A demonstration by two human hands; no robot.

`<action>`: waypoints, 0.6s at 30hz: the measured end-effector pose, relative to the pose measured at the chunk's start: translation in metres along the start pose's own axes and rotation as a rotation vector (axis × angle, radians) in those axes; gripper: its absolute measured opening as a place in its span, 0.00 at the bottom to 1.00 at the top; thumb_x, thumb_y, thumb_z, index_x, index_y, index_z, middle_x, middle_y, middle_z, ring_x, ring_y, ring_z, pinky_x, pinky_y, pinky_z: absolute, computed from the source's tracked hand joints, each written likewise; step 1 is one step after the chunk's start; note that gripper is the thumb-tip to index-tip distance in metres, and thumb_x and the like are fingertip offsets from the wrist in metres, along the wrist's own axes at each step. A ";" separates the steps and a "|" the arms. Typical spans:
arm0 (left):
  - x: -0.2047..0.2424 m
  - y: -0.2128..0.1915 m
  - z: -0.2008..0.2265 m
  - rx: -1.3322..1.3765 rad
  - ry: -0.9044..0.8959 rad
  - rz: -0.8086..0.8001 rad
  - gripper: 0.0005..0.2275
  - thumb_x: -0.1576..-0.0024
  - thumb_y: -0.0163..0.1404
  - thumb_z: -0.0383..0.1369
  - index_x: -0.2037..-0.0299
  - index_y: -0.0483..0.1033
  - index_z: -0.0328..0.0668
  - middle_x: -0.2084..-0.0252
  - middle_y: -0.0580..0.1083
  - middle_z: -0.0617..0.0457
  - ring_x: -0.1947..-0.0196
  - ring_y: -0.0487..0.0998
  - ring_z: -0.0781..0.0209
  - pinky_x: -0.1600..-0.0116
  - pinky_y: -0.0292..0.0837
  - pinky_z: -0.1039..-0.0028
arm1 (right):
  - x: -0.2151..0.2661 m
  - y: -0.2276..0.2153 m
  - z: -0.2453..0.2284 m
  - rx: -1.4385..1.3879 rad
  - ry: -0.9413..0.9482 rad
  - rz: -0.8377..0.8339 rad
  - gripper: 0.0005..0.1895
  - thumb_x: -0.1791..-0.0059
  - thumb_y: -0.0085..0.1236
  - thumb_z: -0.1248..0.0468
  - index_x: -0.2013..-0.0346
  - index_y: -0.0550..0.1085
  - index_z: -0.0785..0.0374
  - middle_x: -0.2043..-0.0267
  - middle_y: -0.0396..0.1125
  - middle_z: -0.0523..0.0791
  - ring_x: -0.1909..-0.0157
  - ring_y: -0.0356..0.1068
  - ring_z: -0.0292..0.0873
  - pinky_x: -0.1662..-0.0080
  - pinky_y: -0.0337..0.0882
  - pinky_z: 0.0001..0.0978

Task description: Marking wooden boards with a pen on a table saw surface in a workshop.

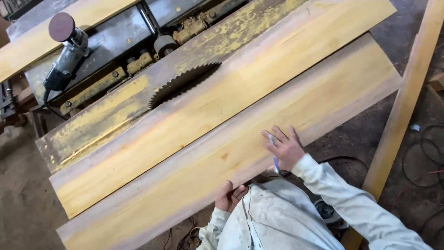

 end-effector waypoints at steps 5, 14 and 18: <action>-0.010 -0.023 0.005 0.040 0.041 0.128 0.38 0.53 0.56 0.52 0.37 0.67 0.30 0.50 0.75 0.31 0.52 0.78 0.36 0.42 0.76 0.48 | -0.017 0.009 -0.022 -0.022 -0.097 -0.101 0.54 0.67 0.59 0.51 0.25 0.56 0.42 0.18 0.40 0.43 0.19 0.38 0.56 0.31 0.33 0.81; 0.083 -0.057 0.043 0.216 0.008 0.161 0.35 0.43 0.36 0.48 0.29 0.55 0.28 0.29 0.58 0.24 0.29 0.57 0.26 0.23 0.49 0.45 | 0.042 0.005 -0.074 -0.008 -0.163 0.086 0.29 0.49 0.49 0.65 0.31 0.64 0.52 0.25 0.55 0.48 0.29 0.57 0.67 0.39 0.55 0.83; 0.067 -0.234 0.089 -0.606 0.892 0.366 0.35 0.51 0.57 0.43 0.32 0.62 0.41 0.30 0.64 0.43 0.32 0.64 0.45 0.30 0.60 0.55 | 0.052 0.001 -0.074 -0.168 -0.130 0.104 0.34 0.54 0.44 0.67 0.32 0.66 0.47 0.29 0.62 0.43 0.26 0.58 0.60 0.34 0.48 0.79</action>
Point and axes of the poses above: each hand's wrist, its own x-axis away from the middle knuckle, its own y-axis out of the palm, z = x × y, the point moved 3 cm from there along -x, towards the middle knuckle
